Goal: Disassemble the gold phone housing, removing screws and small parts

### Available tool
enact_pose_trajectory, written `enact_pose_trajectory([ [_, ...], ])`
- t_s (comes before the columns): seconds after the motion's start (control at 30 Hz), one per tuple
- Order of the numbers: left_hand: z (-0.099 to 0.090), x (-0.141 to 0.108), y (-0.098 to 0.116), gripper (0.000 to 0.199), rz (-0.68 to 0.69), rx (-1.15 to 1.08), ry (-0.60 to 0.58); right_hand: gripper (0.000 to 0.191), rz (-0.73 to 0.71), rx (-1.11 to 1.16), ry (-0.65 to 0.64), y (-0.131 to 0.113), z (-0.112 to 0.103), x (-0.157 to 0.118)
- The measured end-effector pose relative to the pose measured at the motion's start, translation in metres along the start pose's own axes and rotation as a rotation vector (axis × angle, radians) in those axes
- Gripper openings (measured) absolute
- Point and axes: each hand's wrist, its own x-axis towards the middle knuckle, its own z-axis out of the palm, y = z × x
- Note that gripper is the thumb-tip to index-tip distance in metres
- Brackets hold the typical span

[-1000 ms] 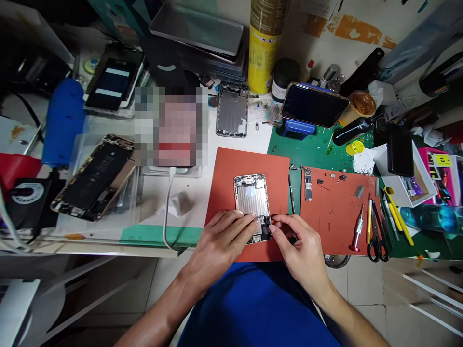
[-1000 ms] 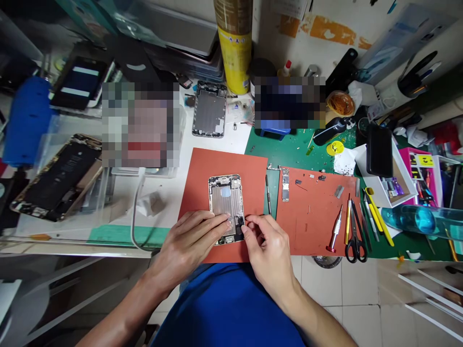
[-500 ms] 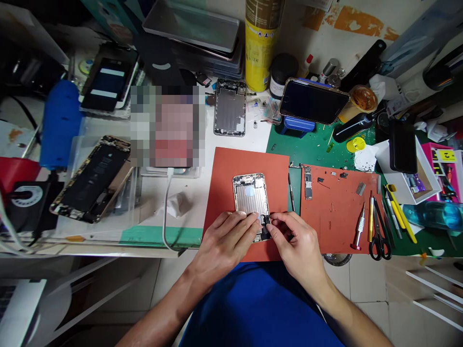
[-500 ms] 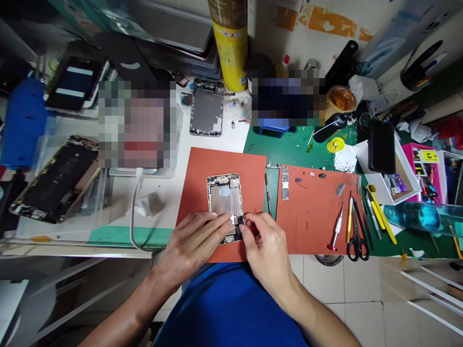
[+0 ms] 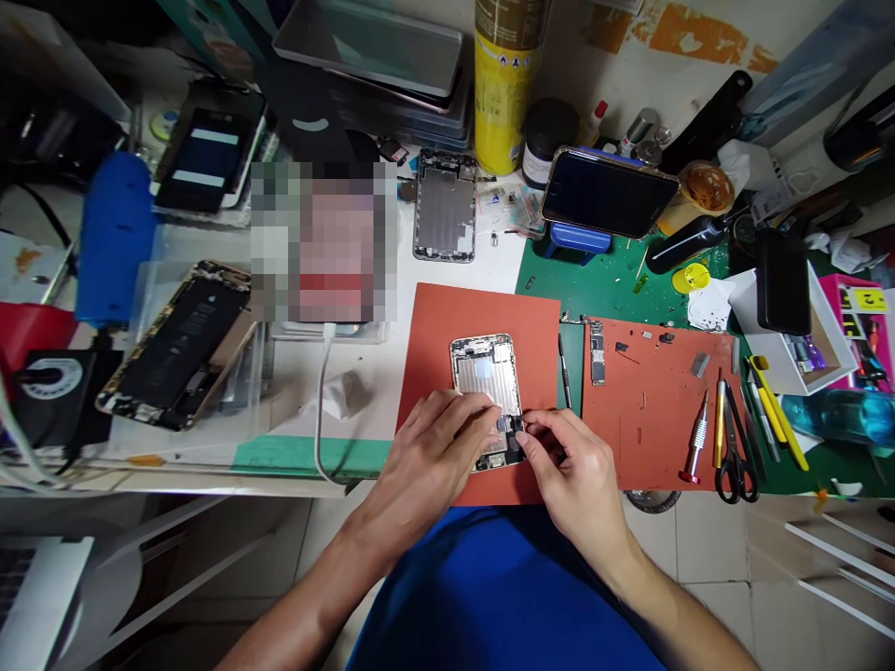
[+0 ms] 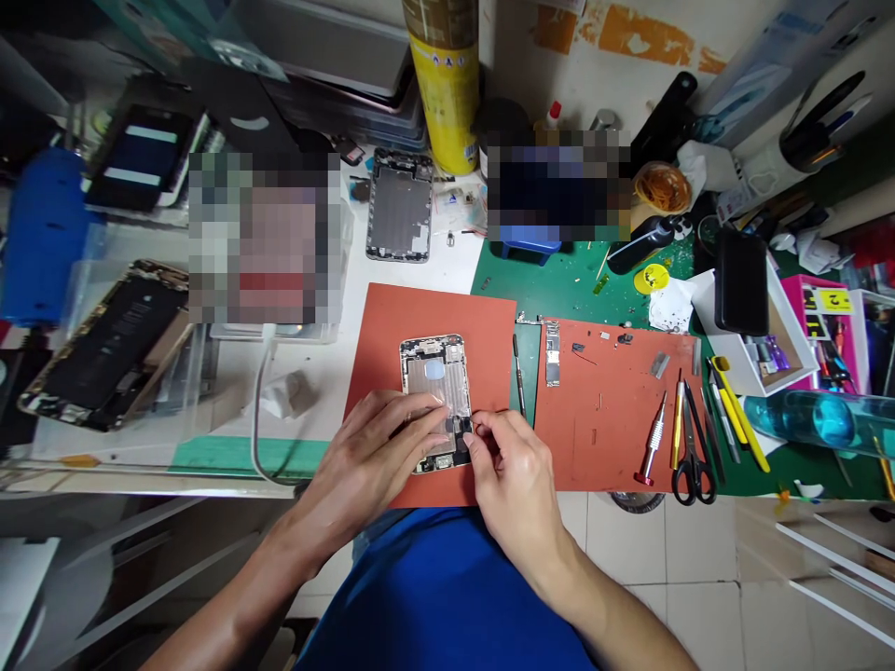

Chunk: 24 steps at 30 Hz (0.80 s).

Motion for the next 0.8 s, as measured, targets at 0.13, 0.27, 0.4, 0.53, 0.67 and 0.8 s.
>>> enact_pose_trajectory([
  [0.13,-0.0017,0.0059,0.0014,0.021,-0.051,-0.042,-0.061,0.021,-0.024,0.000,0.005,0.0008,0.0015,-0.0008],
  [0.27,0.0010,0.0068,0.0012,0.015,-0.093,-0.092,-0.079,0.022,-0.035,-0.014,-0.005,0.0010,0.0025,-0.0007],
  [0.4,0.0034,0.0067,0.0006,0.013,-0.107,-0.119,-0.080,0.020,-0.032,-0.015,-0.003,0.0010,0.0026,-0.0005],
  [0.53,0.0046,0.0071,0.0004,0.013,-0.109,-0.119,-0.087,0.020,-0.033,-0.010,-0.008,0.0018,0.0023,-0.0005],
  [0.67,0.0048,0.0086,0.0003,0.013,-0.126,-0.112,-0.115,0.019,-0.043,-0.008,-0.004,0.0027,0.0027,-0.0004],
  [0.8,0.0049,0.0096,-0.0002,0.014,-0.133,-0.119,-0.120,0.018,-0.059,-0.009,0.004,0.0030,0.0037,0.0000],
])
